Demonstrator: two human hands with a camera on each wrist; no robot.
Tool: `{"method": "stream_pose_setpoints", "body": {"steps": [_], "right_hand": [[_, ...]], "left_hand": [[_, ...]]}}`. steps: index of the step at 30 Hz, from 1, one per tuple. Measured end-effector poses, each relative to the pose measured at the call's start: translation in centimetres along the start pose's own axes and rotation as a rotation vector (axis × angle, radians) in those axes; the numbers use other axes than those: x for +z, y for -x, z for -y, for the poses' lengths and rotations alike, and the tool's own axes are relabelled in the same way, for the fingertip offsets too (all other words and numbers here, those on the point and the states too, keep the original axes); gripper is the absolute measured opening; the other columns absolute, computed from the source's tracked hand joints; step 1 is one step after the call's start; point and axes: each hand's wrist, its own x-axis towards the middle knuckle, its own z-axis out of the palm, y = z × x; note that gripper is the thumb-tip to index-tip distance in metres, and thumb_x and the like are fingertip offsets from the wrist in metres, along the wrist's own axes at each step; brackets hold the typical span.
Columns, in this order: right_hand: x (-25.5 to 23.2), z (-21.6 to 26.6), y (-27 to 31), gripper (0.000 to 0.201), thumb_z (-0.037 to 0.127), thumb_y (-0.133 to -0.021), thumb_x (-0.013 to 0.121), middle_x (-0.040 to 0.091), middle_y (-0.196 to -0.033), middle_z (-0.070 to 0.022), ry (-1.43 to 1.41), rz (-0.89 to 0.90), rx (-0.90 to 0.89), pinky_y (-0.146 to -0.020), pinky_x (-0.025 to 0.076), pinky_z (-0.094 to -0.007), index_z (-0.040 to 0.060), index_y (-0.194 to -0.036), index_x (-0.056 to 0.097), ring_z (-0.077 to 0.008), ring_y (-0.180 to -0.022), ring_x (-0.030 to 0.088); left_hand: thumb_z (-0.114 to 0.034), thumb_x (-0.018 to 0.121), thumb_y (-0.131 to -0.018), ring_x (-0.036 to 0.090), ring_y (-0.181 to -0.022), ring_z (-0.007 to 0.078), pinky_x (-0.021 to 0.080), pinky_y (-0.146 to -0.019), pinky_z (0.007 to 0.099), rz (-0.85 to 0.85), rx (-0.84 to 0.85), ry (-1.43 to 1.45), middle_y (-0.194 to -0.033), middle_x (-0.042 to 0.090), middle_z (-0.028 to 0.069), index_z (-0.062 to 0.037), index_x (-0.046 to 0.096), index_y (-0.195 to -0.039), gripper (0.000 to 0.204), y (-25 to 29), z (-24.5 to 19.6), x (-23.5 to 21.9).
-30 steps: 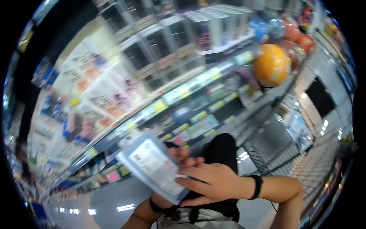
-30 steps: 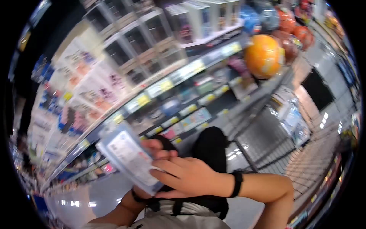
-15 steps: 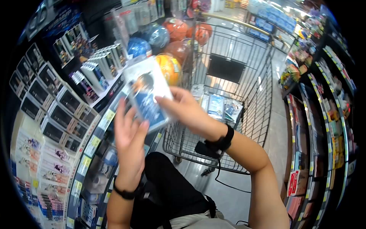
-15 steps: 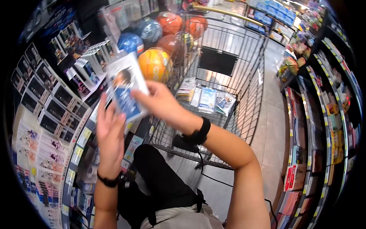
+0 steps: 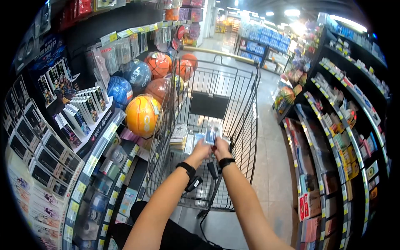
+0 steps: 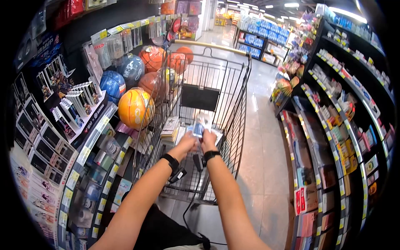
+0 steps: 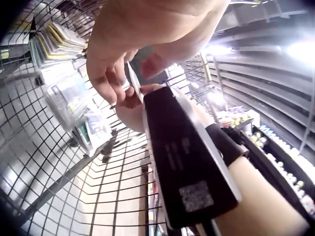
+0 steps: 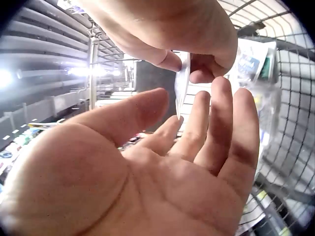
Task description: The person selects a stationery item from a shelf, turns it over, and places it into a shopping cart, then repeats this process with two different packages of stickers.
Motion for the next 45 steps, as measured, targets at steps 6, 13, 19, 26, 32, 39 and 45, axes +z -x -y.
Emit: {"method": "stream_pose_setpoints", "body": {"steps": [6,13,19,26,32,39,45], "right_hand": [[-4.2,-3.4,-1.8,0.016,0.003,-0.089,0.059,0.063,-0.083,-0.0105,-0.068,-0.155,-0.129,-0.051,0.052,-0.0317,-0.0013,-0.104,0.056,-0.0218,-0.062,0.063],[-8.3,-7.1,-5.0,0.019,0.0,-0.086,0.06,0.066,-0.088,-0.0135,0.194,-0.143,-0.159,-0.047,0.051,-0.0302,-0.0064,-0.104,0.06,-0.0206,-0.064,0.065],[-8.7,-10.1,-7.4,0.054,0.006,-0.08,0.064,0.061,-0.117,-0.0231,0.252,-0.299,-0.199,-0.077,0.054,-0.0345,-0.0112,-0.13,0.05,-0.0276,-0.096,0.065],[-7.5,-8.3,-4.9,0.047,0.007,-0.082,0.063,0.059,-0.117,-0.0201,0.158,-0.332,-0.131,-0.085,0.05,-0.0348,-0.0078,-0.125,0.052,-0.0269,-0.098,0.062],[-9.7,-11.5,-8.3,0.038,-0.002,-0.08,0.057,0.066,-0.102,-0.0156,0.461,-0.534,-0.391,-0.065,0.053,-0.0325,-0.0042,-0.118,0.058,-0.0228,-0.078,0.064],[-13.6,-11.1,-11.2,0.026,0.007,-0.085,0.052,0.068,-0.091,-0.0154,0.625,-0.469,-0.428,-0.057,0.05,-0.0388,-0.003,-0.106,0.063,-0.0255,-0.068,0.062],[-2.3,-0.4,-6.0,0.027,0.029,-0.097,0.051,0.064,-0.089,-0.0076,0.098,-0.17,-0.366,-0.054,0.047,-0.0279,0.0045,-0.106,0.059,-0.0153,-0.067,0.059]], "left_hand": [[-0.031,0.06,-0.093,0.055,-0.079,0.0133,0.048,-0.06,0.0285,0.194,-0.189,-0.259,-0.109,0.058,0.0045,-0.0087,0.034,-0.148,0.065,-5.7,3.5,0.1],[-0.046,0.062,-0.086,0.051,-0.102,0.0234,0.046,-0.076,0.0378,0.337,-0.263,-0.322,-0.129,0.05,0.0145,-0.0142,0.024,-0.153,0.083,-5.6,3.9,1.3],[-0.064,0.056,-0.085,0.02,-0.144,0.0437,0.021,-0.117,0.0453,0.134,-0.026,-0.67,-0.155,0.014,0.0305,0.0002,0.027,-0.151,0.096,-10.0,9.3,0.9],[-0.06,0.051,-0.09,0.038,-0.136,0.0362,0.033,-0.11,0.038,0.311,-0.091,-0.541,-0.143,0.042,0.0268,0.0047,0.051,-0.135,0.079,-10.4,10.2,-0.4],[-0.068,0.05,-0.087,0.049,-0.121,0.0274,0.037,-0.103,0.0365,0.23,-0.248,-0.38,-0.132,0.053,0.0179,0.0035,0.049,-0.137,0.087,-7.6,7.9,0.1],[-0.051,0.047,-0.093,0.063,-0.089,0.0265,0.05,-0.082,0.0413,0.386,0.202,-0.861,-0.098,0.067,0.016,0.0001,0.063,-0.114,0.058,-9.8,7.5,-1.5],[-0.029,0.061,-0.092,0.062,-0.091,0.0201,0.05,-0.082,0.0356,0.096,0.491,-0.371,-0.096,0.069,0.0143,0.0053,0.065,-0.101,0.036,-6.8,-6.3,2.3]]}}
